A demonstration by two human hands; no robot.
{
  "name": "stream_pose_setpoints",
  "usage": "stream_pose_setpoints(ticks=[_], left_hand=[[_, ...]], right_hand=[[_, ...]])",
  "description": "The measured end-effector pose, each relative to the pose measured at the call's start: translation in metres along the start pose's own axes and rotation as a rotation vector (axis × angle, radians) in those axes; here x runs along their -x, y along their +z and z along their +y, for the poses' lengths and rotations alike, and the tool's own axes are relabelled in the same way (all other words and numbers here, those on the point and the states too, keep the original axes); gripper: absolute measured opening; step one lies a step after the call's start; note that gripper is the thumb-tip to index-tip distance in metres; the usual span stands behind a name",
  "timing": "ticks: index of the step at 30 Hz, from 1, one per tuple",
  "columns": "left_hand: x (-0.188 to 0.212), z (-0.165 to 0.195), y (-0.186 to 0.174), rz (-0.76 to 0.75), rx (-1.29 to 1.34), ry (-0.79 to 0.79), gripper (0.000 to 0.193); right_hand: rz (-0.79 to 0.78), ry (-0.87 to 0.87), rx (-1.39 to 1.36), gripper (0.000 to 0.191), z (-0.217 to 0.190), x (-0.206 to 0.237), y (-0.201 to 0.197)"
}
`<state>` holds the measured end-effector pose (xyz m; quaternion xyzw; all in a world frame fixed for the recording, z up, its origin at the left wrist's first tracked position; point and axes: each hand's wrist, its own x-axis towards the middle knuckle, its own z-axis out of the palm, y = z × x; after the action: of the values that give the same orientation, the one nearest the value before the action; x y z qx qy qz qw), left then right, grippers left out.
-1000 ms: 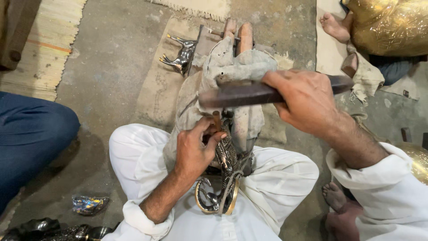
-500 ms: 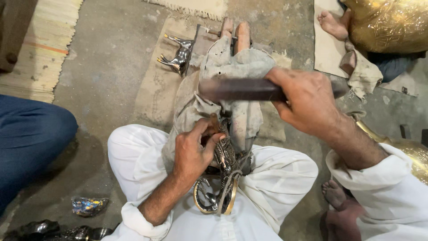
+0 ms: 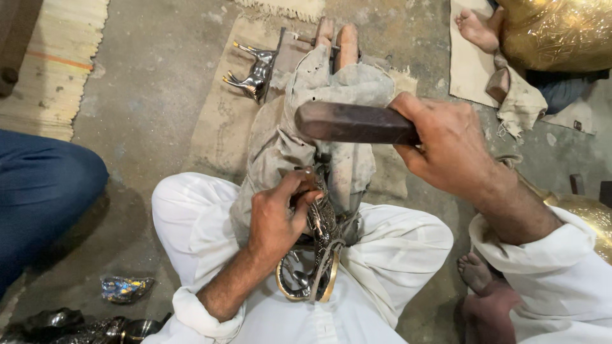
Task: The person sits cross-legged on the floor holding an ornate metal animal figurine against a cloth-covered form on their lap. They position a small punch against the figurine's surface and strike it with a wooden mallet, repeatedly repositioning the punch to work different spots, and at times rotate the figurine to reach other areas.
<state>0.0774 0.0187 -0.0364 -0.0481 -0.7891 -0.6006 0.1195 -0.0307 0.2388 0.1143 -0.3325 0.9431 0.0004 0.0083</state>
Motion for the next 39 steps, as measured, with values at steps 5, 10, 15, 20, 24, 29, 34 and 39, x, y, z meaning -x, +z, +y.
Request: stream_pose_setpoints(ticks=[5,10,15,20,24,29,34,39], left_hand=[[0.000,-0.004,0.002,-0.056,-0.037,-0.030,0.023],[0.000,-0.004,0.001,-0.045,-0.056,-0.003,0.023],[0.003,0.002,0.000,-0.032,-0.025,0.022,0.028],[0.000,0.006,-0.001,-0.072,-0.010,0.010,0.024],[-0.001,0.006,-0.001,-0.054,-0.048,0.030,0.024],[0.001,0.006,-0.002,-0.067,-0.002,-0.002,0.025],[0.000,0.006,-0.001,-0.106,-0.019,0.010,0.024],[0.000,0.006,-0.003,-0.078,-0.032,0.073,0.029]], right_hand=[[0.039,-0.063,0.069,0.033,-0.001,0.002,0.001],[0.002,-0.141,0.144,0.035,0.001,0.003,0.001],[-0.017,-0.016,0.113,0.030,0.003,0.008,0.003],[0.048,-0.018,0.030,0.024,0.002,0.011,0.006],[0.069,-0.068,0.125,0.029,0.001,0.013,0.004],[0.019,0.023,0.020,0.030,0.000,0.016,-0.001],[0.061,0.163,-0.063,0.029,0.002,0.017,0.001],[0.091,0.035,0.025,0.031,0.003,0.020,0.004]])
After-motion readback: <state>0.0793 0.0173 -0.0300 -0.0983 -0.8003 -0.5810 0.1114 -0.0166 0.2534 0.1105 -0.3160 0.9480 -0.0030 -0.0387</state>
